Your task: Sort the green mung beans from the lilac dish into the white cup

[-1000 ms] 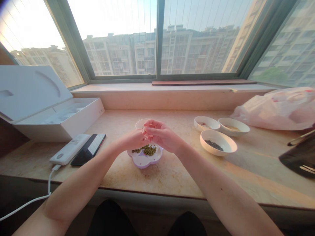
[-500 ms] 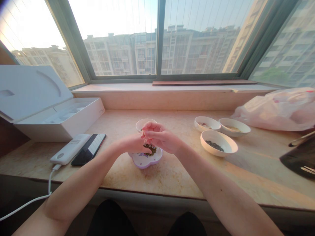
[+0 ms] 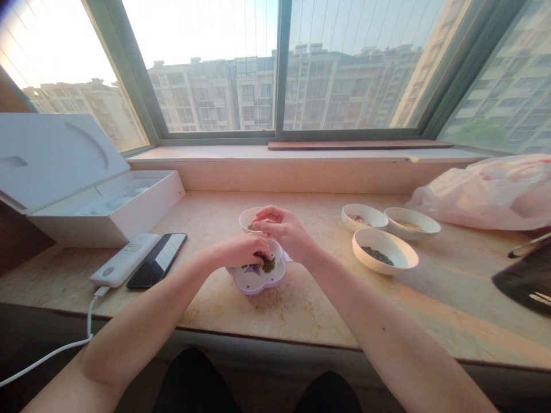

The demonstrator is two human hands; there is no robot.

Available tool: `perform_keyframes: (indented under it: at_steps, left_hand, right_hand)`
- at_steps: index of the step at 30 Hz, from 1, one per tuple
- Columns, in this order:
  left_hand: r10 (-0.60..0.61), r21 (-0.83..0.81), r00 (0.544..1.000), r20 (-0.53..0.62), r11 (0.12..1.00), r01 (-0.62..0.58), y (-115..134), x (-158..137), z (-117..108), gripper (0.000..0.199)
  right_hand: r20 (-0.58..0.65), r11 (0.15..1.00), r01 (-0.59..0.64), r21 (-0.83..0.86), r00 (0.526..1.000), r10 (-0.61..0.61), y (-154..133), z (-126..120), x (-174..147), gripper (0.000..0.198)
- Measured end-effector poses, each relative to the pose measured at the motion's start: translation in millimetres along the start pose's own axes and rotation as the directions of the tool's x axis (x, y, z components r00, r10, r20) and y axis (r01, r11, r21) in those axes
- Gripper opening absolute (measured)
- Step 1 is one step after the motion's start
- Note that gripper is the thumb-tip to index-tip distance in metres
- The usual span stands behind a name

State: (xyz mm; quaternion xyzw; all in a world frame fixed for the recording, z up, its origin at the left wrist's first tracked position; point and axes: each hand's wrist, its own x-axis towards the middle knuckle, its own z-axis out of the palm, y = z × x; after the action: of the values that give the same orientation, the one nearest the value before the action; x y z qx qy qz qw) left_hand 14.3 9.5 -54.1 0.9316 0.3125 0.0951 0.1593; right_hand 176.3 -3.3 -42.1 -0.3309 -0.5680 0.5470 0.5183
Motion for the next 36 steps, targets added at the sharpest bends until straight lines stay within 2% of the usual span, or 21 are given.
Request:
perform_keyframes:
  at_steps: [3,4,7,10,13,19,21,23,25,29,33,36]
  left_hand:
    - [0.062,-0.054,0.99,0.124,0.997,-0.055,-1.5,1.8,-0.3,0.024]
    - [0.055,-0.06,0.992,0.116,0.997,-0.049,-2.5,2.4,0.2,0.024]
    - [0.049,-0.071,0.996,0.074,0.997,-0.043,-5.2,3.6,2.7,0.024]
    - [0.047,-0.061,0.997,0.059,0.997,-0.043,-6.5,3.4,4.5,0.027]
    - [0.054,-0.027,0.995,0.084,0.998,-0.052,-6.4,2.9,3.9,0.029]
    - [0.076,-0.009,0.996,0.053,0.997,-0.076,-6.5,3.7,1.7,0.027]
    - [0.072,-0.067,0.997,0.034,0.995,-0.07,-6.8,4.0,0.4,0.025]
    - [0.07,-0.207,0.997,0.025,0.976,-0.064,-6.9,3.4,-2.8,0.023]
    - [0.084,-0.407,0.996,0.018,0.911,-0.07,-6.5,1.5,-8.6,0.018]
    - [0.111,-0.746,0.994,-0.01,0.661,-0.081,-4.8,-4.4,-22.5,0.018]
    - [0.084,-0.918,0.993,-0.08,0.382,-0.106,-3.1,-8.1,-28.7,0.026]
    - [0.09,-0.962,0.989,-0.117,0.235,-0.136,-2.1,-9.0,-29.0,0.029]
  right_hand:
    - [-0.103,0.965,0.081,-0.25,0.989,-0.11,10.6,-3.8,10.3,0.026]
    - [-0.133,0.937,0.084,-0.34,0.982,-0.136,13.6,-4.7,13.5,0.024]
    - [-0.172,0.784,0.074,-0.616,0.959,-0.225,19.9,-6.4,20.6,0.014]
    - [-0.137,0.637,0.042,-0.77,0.964,-0.23,22.8,-7.7,23.3,0.018]
    - [-0.116,0.561,0.017,-0.827,0.973,-0.2,24.6,-9.3,23.2,0.024]
    - [-0.113,0.527,0.056,-0.848,0.953,-0.283,28.3,-13.2,20.9,0.02]
    - [-0.092,0.523,0.096,-0.847,0.943,-0.321,29.1,-14.9,20.0,0.018]
    - [-0.086,0.523,0.117,-0.845,0.934,-0.347,29.6,-16.5,18.8,0.016]
    - [-0.092,0.525,0.123,-0.842,0.927,-0.364,29.5,-17.7,17.4,0.015]
    - [-0.099,0.534,0.13,-0.835,0.92,-0.378,27.5,-18.9,14.1,0.014]
    - [-0.089,0.516,0.127,-0.847,0.923,-0.374,23.5,-17.3,9.9,0.017]
    - [-0.08,0.505,0.124,-0.854,0.929,-0.362,20.9,-13.7,6.2,0.017]
